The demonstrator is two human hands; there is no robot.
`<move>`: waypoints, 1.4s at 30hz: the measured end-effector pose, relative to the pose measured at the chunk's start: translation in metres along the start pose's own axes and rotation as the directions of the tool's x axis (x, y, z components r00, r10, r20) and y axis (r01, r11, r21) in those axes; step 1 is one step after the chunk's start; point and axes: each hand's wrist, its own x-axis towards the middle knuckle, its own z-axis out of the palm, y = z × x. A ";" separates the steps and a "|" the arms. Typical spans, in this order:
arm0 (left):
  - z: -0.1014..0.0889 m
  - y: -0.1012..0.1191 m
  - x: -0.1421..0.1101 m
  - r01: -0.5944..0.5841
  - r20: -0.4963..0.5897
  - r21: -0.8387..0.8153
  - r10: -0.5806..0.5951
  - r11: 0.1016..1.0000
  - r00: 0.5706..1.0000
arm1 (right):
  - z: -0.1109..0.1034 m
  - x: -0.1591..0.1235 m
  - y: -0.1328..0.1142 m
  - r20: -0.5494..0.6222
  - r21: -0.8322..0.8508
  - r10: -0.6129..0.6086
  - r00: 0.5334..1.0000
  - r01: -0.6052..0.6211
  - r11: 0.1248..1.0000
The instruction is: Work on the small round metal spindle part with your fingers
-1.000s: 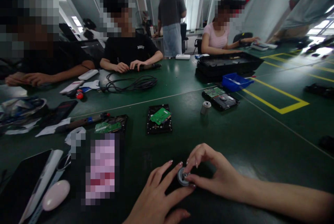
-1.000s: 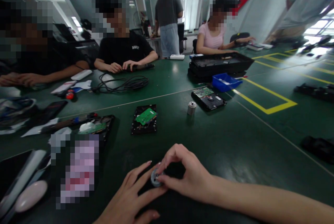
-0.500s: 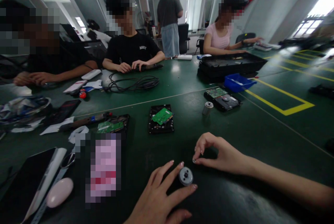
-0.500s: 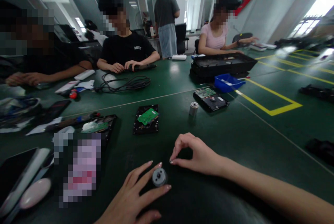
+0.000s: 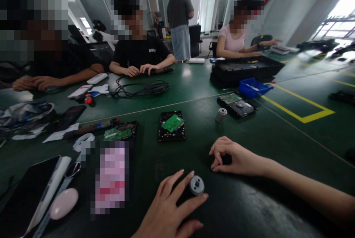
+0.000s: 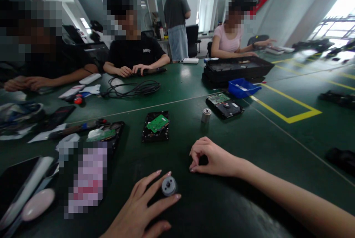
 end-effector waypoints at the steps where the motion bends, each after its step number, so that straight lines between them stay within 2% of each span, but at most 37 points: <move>1: 0.000 0.000 0.000 -0.006 -0.004 0.002 0.006 1.000 1.000 | -0.001 0.000 0.000 0.000 -0.003 -0.004 1.000 0.004 1.000; 5: 0.000 -0.001 0.001 -0.023 -0.009 0.003 0.023 1.000 1.000 | 0.000 0.000 -0.009 -0.031 0.037 -0.017 0.999 0.018 0.999; 8: -0.001 0.000 0.001 -0.009 0.000 -0.001 0.009 1.000 1.000 | 0.007 0.000 -0.025 -0.156 0.115 0.001 0.988 0.017 0.993; 11: 0.000 0.001 0.001 -0.003 -0.020 -0.007 0.003 1.000 1.000 | 0.020 0.000 -0.043 -0.316 0.214 0.055 0.947 0.014 0.977; 15: 0.002 0.001 0.001 0.007 -0.022 -0.006 -0.007 1.000 1.000 | 0.035 0.002 -0.057 -0.393 0.229 0.012 0.919 0.085 0.970; 23: 0.003 0.001 -0.001 0.010 -0.009 -0.035 -0.010 0.999 1.000 | 0.043 0.008 -0.061 -0.415 0.159 -0.095 0.905 0.175 0.972; 29: -0.001 0.003 0.000 0.023 0.026 -0.055 -0.021 0.998 0.999 | 0.041 0.008 -0.062 -0.385 0.081 -0.163 0.908 0.210 0.974; 36: -0.001 0.003 0.001 0.033 0.024 -0.068 -0.032 0.997 0.999 | 0.039 0.008 -0.063 -0.326 0.059 -0.132 0.936 0.159 0.986; 42: 0.002 0.002 0.000 0.023 0.015 -0.073 -0.022 0.997 1.000 | 0.042 0.007 -0.060 -0.333 0.057 -0.141 0.933 0.169 0.984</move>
